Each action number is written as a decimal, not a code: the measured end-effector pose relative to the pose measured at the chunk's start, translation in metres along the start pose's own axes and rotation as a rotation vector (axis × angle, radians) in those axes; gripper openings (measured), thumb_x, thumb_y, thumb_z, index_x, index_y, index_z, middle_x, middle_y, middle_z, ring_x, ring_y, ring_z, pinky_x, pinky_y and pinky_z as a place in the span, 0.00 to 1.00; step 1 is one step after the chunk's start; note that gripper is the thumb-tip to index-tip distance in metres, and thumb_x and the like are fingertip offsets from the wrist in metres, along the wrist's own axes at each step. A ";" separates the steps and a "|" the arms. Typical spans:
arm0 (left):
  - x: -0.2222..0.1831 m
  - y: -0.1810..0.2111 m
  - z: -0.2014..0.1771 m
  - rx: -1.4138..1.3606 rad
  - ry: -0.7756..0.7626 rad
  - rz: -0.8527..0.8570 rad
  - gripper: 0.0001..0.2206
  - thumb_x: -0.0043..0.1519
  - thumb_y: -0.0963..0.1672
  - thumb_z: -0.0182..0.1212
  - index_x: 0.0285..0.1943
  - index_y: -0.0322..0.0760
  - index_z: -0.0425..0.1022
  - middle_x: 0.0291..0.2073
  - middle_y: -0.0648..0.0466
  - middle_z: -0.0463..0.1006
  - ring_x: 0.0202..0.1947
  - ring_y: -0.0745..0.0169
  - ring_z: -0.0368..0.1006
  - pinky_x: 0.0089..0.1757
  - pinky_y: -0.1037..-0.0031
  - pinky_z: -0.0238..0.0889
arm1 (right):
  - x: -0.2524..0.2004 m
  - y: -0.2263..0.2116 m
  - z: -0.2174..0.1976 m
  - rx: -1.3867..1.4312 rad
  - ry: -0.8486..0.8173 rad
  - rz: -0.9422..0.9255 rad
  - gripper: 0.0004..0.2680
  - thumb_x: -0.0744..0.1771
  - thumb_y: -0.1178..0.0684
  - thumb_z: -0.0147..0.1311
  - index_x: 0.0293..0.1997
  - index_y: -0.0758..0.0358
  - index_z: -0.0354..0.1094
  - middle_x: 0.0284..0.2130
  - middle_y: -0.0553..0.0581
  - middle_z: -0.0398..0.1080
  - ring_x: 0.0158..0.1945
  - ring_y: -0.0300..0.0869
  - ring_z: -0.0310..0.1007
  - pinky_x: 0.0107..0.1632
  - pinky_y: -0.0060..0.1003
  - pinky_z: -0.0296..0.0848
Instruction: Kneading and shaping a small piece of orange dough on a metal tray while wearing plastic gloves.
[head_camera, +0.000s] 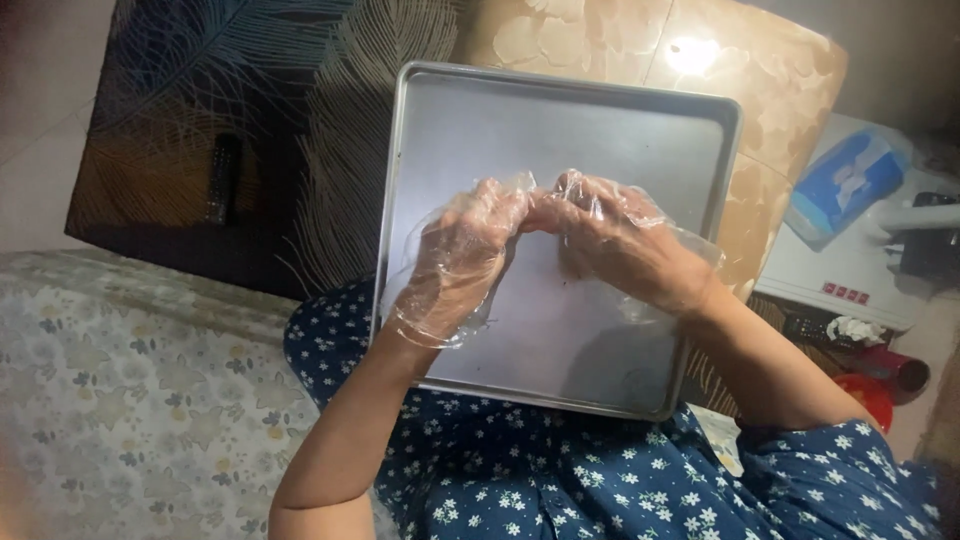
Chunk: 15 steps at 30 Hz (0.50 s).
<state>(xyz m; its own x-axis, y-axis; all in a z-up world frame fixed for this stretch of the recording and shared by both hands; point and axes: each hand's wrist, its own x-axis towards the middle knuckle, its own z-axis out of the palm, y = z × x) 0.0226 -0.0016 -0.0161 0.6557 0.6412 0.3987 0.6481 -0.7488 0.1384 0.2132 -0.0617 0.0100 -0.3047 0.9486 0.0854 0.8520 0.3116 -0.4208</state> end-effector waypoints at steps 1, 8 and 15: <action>0.002 -0.003 -0.005 0.015 -0.070 0.079 0.07 0.58 0.40 0.68 0.29 0.45 0.75 0.24 0.57 0.71 0.23 0.66 0.72 0.28 0.76 0.67 | -0.004 -0.001 0.000 -0.029 0.007 -0.015 0.09 0.63 0.66 0.51 0.46 0.64 0.69 0.32 0.64 0.69 0.33 0.55 0.75 0.29 0.49 0.76; -0.023 -0.009 0.004 -0.282 -0.120 0.052 0.11 0.64 0.39 0.61 0.55 0.32 0.73 0.33 0.45 0.67 0.30 0.46 0.73 0.30 0.57 0.72 | -0.043 0.038 0.029 0.269 -0.061 0.083 0.11 0.66 0.66 0.47 0.52 0.70 0.66 0.34 0.70 0.64 0.37 0.60 0.69 0.36 0.56 0.68; -0.036 -0.015 -0.067 0.441 0.115 0.479 0.14 0.76 0.55 0.45 0.62 0.57 0.72 0.66 0.60 0.71 0.63 0.63 0.70 0.61 0.79 0.58 | -0.053 0.018 -0.028 1.498 -0.203 -0.478 0.28 0.73 0.28 0.49 0.79 0.49 0.42 0.77 0.66 0.37 0.82 0.60 0.34 0.81 0.55 0.49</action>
<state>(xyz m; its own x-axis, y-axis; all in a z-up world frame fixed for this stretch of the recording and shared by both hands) -0.0369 -0.0248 0.0286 0.8811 0.2144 0.4215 0.4094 -0.7920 -0.4530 0.2566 -0.1053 0.0232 -0.5646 0.7219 0.4001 -0.4717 0.1156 -0.8741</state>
